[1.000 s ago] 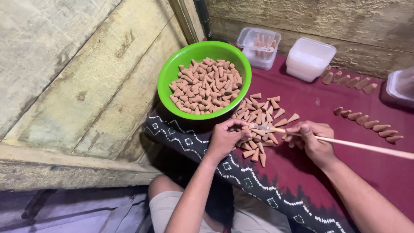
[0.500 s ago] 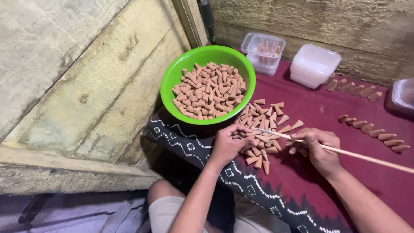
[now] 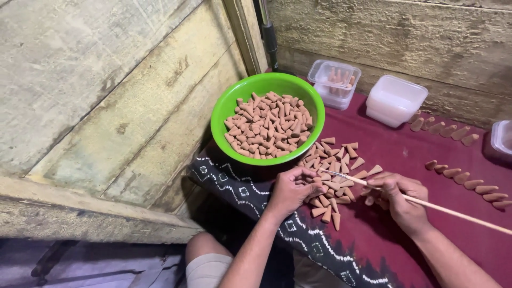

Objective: Cleaning and organizing incense cones by using a thin stick to clear the base of each cone.

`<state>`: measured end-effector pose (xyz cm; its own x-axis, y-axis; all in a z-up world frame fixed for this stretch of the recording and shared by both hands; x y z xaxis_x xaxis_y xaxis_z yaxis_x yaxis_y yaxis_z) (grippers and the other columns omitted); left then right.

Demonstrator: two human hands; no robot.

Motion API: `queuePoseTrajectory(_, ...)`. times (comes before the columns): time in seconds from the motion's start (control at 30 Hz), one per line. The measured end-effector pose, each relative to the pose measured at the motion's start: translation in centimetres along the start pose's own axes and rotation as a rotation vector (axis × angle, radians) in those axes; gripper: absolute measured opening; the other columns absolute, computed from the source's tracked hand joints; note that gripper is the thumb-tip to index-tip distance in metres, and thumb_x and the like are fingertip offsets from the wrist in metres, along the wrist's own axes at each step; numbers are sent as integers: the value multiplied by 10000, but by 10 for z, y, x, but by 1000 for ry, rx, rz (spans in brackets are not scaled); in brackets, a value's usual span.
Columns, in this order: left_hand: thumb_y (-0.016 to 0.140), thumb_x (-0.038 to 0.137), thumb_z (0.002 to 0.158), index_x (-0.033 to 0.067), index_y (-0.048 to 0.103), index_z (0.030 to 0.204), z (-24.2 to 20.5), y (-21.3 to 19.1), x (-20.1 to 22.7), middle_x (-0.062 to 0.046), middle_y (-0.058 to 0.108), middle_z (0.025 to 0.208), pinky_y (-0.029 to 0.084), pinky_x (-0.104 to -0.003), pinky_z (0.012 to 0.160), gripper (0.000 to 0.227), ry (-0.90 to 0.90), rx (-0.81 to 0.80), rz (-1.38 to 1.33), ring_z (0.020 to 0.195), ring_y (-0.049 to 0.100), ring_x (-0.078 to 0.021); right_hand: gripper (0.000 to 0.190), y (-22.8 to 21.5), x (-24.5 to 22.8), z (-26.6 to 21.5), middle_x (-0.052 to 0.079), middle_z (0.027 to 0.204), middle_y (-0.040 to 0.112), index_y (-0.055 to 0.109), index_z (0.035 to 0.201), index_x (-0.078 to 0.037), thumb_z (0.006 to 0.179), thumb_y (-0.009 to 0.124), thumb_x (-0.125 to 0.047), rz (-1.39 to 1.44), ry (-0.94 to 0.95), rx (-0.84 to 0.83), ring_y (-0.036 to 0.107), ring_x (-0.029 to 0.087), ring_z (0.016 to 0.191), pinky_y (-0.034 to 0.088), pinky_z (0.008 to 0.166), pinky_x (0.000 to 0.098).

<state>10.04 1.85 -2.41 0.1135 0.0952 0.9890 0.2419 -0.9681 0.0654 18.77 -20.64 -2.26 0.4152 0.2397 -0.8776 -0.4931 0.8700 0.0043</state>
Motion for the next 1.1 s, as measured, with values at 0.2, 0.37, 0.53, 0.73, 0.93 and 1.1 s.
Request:
queuePoseTrajectory(0.2,761,-48,841,-108,690,1060,1,2,-9,-233,715,1036,678,-267,819,238,-59,1,-175,862,773,-252,407,-11,5,-3,83,674,734,724,903,-23,1100,498,-300,-77,-31,27,673,120,426,546,313,182)
queuePoseTrajectory(0.37,771,21,836,-70,728,1132,-2,0,2,-215,744,1065,671,-252,790,313,-76,31,-80,848,765,-220,373,4,-1,1,150,691,731,735,856,18,1038,555,-253,-41,28,-34,697,192,474,595,368,222)
queuePoseTrajectory(0.53,709,20,901,-20,698,1256,-4,2,4,-195,775,1028,652,-240,856,357,-82,-11,-33,903,771,-204,326,4,-7,0,199,882,766,730,995,39,1046,566,-238,-9,3,-2,793,247,672,712,553,265)
queuePoseTrajectory(0.73,760,189,833,62,731,1205,-3,3,10,-173,757,1211,633,-245,916,394,-34,-18,82,1111,736,-193,388,1,-9,1,95,738,772,740,904,-30,1071,529,-309,-124,-61,6,712,121,459,513,334,173)
queuePoseTrajectory(0.93,742,-41,887,-56,715,1063,1,0,-9,-213,755,894,664,-236,767,179,-69,7,-127,844,774,-220,470,-3,-2,1,92,601,704,731,768,-19,1074,500,-291,-137,12,14,636,139,370,517,286,198)
queuePoseTrajectory(1.1,783,-63,850,-11,686,977,-2,1,-4,-170,749,812,652,-212,709,168,-32,-12,-119,816,782,-213,458,4,0,0,103,596,736,751,725,-19,1042,522,-257,-142,38,-43,632,119,342,478,244,170)
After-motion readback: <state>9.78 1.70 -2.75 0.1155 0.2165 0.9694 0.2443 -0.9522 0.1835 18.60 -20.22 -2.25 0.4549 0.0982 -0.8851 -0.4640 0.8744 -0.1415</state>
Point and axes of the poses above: each hand's wrist, its own z-axis towards the middle knuckle, its own y-axis out of the palm, x = y × z, the point moved 10 cm from there along z, towards the middle knuckle
